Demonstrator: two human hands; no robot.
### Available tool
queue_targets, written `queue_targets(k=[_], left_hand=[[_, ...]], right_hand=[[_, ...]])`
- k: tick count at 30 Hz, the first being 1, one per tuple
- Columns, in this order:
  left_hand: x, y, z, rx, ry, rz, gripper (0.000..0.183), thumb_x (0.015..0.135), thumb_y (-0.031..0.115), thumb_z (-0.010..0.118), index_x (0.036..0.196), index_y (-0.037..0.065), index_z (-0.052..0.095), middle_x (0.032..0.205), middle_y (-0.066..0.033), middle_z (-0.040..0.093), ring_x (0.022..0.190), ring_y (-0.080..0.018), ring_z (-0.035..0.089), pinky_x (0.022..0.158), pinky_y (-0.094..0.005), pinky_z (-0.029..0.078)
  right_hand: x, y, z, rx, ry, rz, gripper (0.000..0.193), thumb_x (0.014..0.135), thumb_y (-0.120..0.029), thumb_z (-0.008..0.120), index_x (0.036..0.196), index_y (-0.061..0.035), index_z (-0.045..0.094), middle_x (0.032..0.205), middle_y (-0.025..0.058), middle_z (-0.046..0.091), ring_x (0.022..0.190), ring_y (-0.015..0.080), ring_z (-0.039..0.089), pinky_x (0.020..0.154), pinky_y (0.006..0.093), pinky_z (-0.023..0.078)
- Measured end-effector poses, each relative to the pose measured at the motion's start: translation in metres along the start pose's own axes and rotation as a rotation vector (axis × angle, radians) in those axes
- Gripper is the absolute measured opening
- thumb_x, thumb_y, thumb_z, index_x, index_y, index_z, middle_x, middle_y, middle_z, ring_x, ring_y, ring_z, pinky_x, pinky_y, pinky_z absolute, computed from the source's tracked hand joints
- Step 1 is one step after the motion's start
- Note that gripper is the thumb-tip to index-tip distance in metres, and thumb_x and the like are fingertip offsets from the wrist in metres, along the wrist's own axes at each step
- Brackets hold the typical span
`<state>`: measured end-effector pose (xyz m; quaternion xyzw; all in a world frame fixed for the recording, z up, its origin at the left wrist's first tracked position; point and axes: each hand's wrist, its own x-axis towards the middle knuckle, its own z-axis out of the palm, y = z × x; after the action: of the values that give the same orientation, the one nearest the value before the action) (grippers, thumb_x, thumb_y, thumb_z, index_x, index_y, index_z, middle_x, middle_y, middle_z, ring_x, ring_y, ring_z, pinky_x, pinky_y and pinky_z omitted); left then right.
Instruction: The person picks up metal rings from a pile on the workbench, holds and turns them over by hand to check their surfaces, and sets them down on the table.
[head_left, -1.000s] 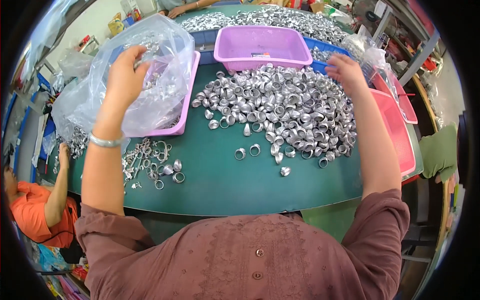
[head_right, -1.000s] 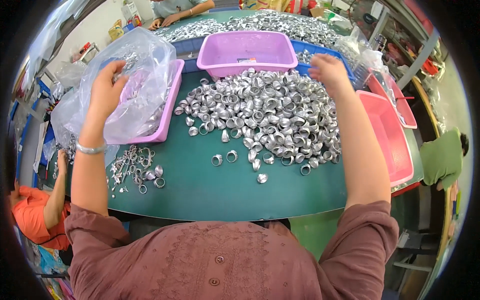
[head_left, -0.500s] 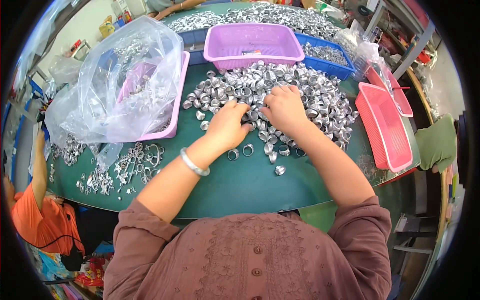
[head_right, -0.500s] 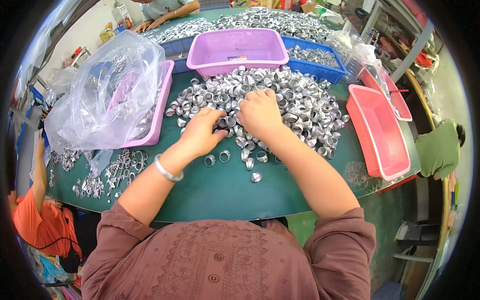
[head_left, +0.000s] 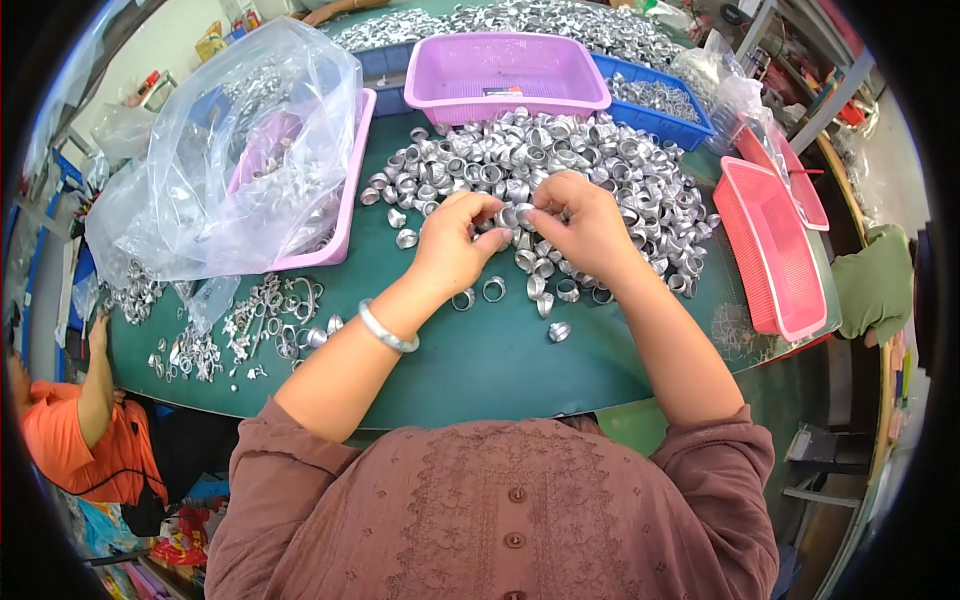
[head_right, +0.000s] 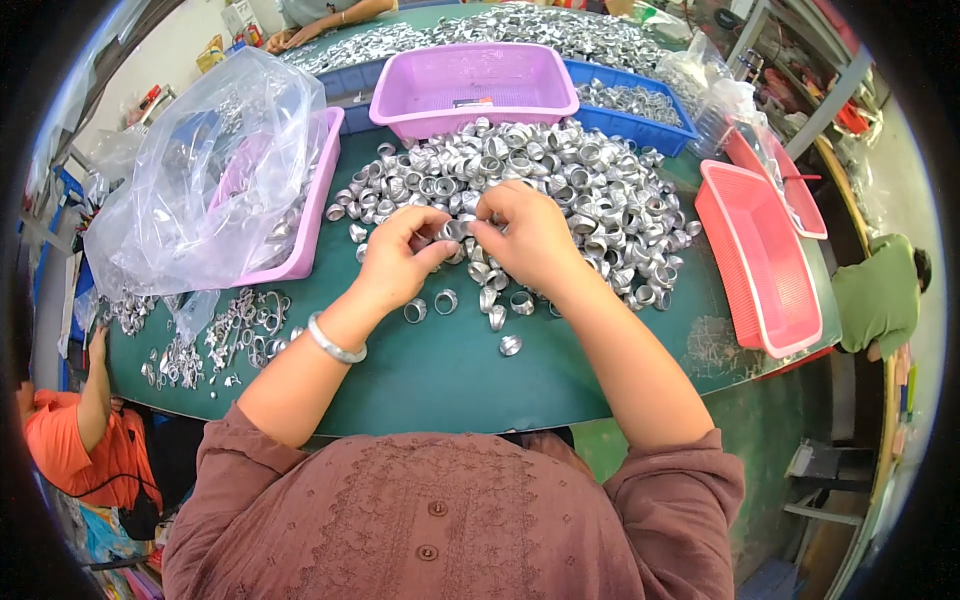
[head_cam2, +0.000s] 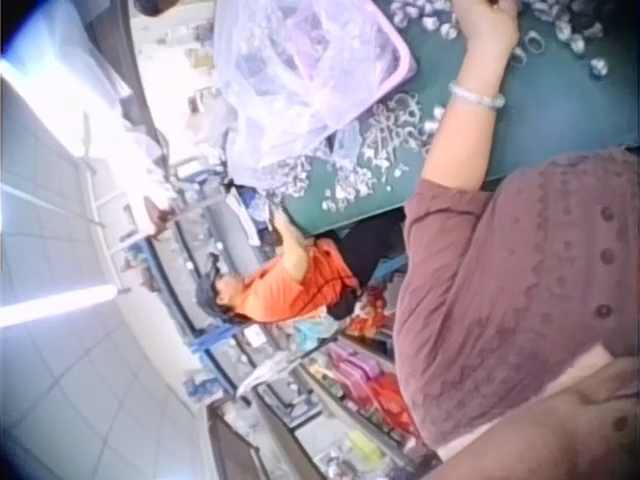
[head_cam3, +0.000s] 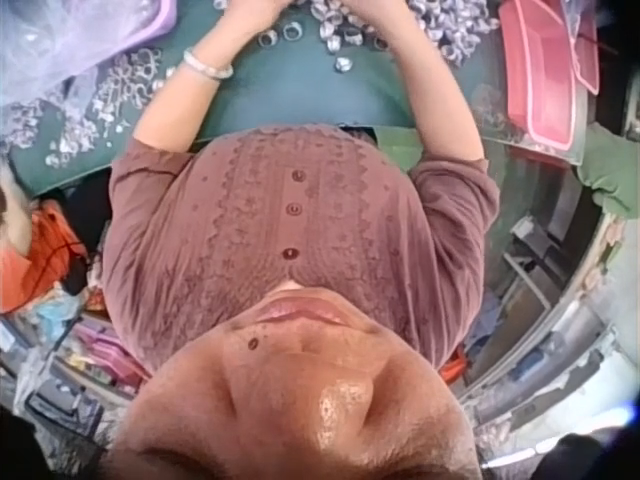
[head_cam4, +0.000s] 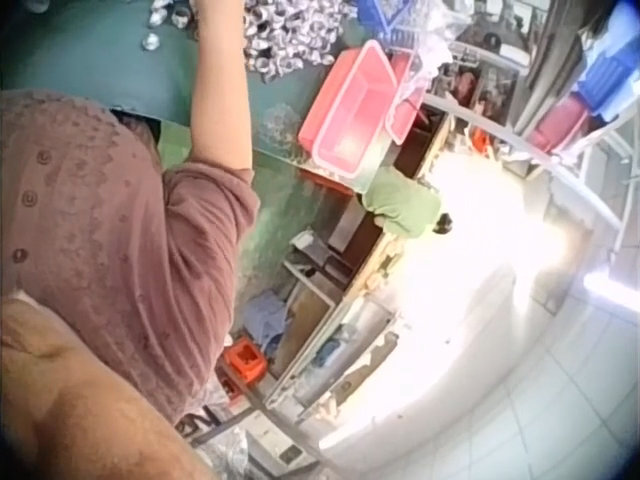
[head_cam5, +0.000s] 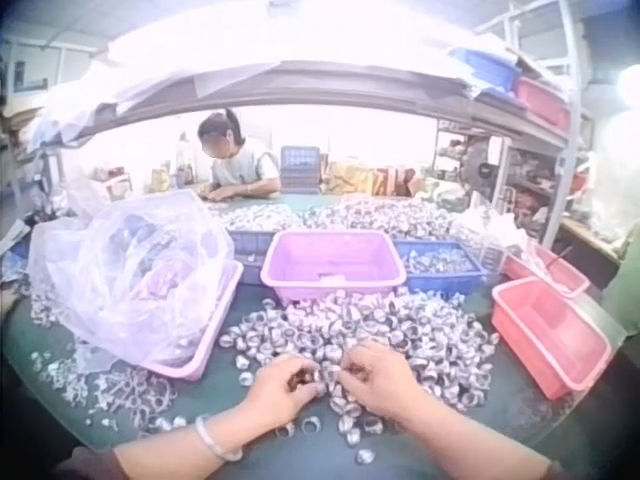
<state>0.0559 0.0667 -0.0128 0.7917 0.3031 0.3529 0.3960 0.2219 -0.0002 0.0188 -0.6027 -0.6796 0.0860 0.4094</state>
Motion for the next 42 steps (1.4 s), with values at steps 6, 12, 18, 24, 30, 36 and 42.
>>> queue_targets(k=[6,12,18,24,30,36,42], left_hand=[[-0.029,0.020,-0.007,-0.758,-0.146,-0.177,0.027,0.076,-0.002,0.060,0.102,0.002,0.051,0.094,-0.0046,0.058,0.086,-0.0128,0.057,0.077,-0.0249,0.047],[-0.046,0.027,-0.010,-1.015,-0.192,-0.247,0.041,0.081,0.005,0.057,0.120,0.003,0.044,0.097,-0.0073,0.058,0.090,-0.0179,0.059,0.077,-0.0270,0.050],[-0.055,0.023,-0.014,-1.164,-0.273,-0.318,0.034,0.084,0.009,0.055,0.117,0.002,0.048,0.104,-0.0072,0.055,0.092,-0.0166,0.056,0.079,-0.0270,0.047],[-0.058,0.021,-0.012,-1.249,-0.362,-0.266,0.036,0.087,0.005,0.048,0.122,0.000,0.043,0.108,-0.0093,0.055,0.098,-0.0168,0.056,0.085,-0.0263,0.047],[-0.058,0.021,-0.013,-1.295,-0.355,-0.314,0.037,0.087,0.005,0.047,0.123,0.000,0.041,0.109,-0.0095,0.054,0.100,-0.0167,0.054,0.088,-0.0273,0.046],[-0.059,0.019,-0.013,-1.285,-0.340,-0.301,0.035,0.087,0.005,0.047,0.122,0.001,0.042,0.109,-0.0097,0.054,0.100,-0.0167,0.054,0.088,-0.0285,0.045],[-0.060,0.023,-0.012,-1.192,-0.332,-0.300,0.034,0.087,0.004,0.045,0.121,0.002,0.043,0.104,-0.0058,0.052,0.098,-0.0157,0.052,0.088,-0.0302,0.043]], right_hand=[[-0.031,-0.018,-0.006,0.971,-0.064,0.349,0.010,0.076,-0.003,0.064,0.080,-0.0006,0.055,0.089,0.0083,0.060,0.070,0.0098,0.056,0.063,0.0222,0.046],[-0.054,-0.028,-0.005,1.412,-0.082,0.456,0.007,0.077,0.000,0.061,0.080,-0.0017,0.055,0.093,0.0119,0.060,0.073,0.0164,0.059,0.064,0.0261,0.049],[-0.063,-0.035,-0.003,1.454,-0.065,0.504,0.007,0.078,-0.002,0.061,0.079,-0.0022,0.054,0.090,0.0100,0.059,0.075,0.0181,0.060,0.062,0.0259,0.048],[-0.069,-0.038,0.001,1.440,-0.039,0.522,0.007,0.078,-0.002,0.061,0.079,-0.0025,0.053,0.089,0.0099,0.059,0.075,0.0179,0.060,0.061,0.0255,0.048],[-0.072,-0.039,0.003,1.454,-0.032,0.563,0.009,0.079,-0.001,0.060,0.084,-0.0013,0.053,0.088,0.0101,0.060,0.075,0.0181,0.061,0.062,0.0264,0.050],[-0.074,-0.039,0.005,1.456,-0.033,0.552,0.014,0.079,-0.001,0.059,0.092,0.0000,0.054,0.089,0.0118,0.061,0.077,0.0187,0.062,0.065,0.0271,0.051],[-0.077,-0.036,0.006,1.460,-0.041,0.553,0.015,0.080,-0.001,0.058,0.095,0.0004,0.054,0.091,0.0123,0.061,0.078,0.0188,0.062,0.066,0.0271,0.051]])
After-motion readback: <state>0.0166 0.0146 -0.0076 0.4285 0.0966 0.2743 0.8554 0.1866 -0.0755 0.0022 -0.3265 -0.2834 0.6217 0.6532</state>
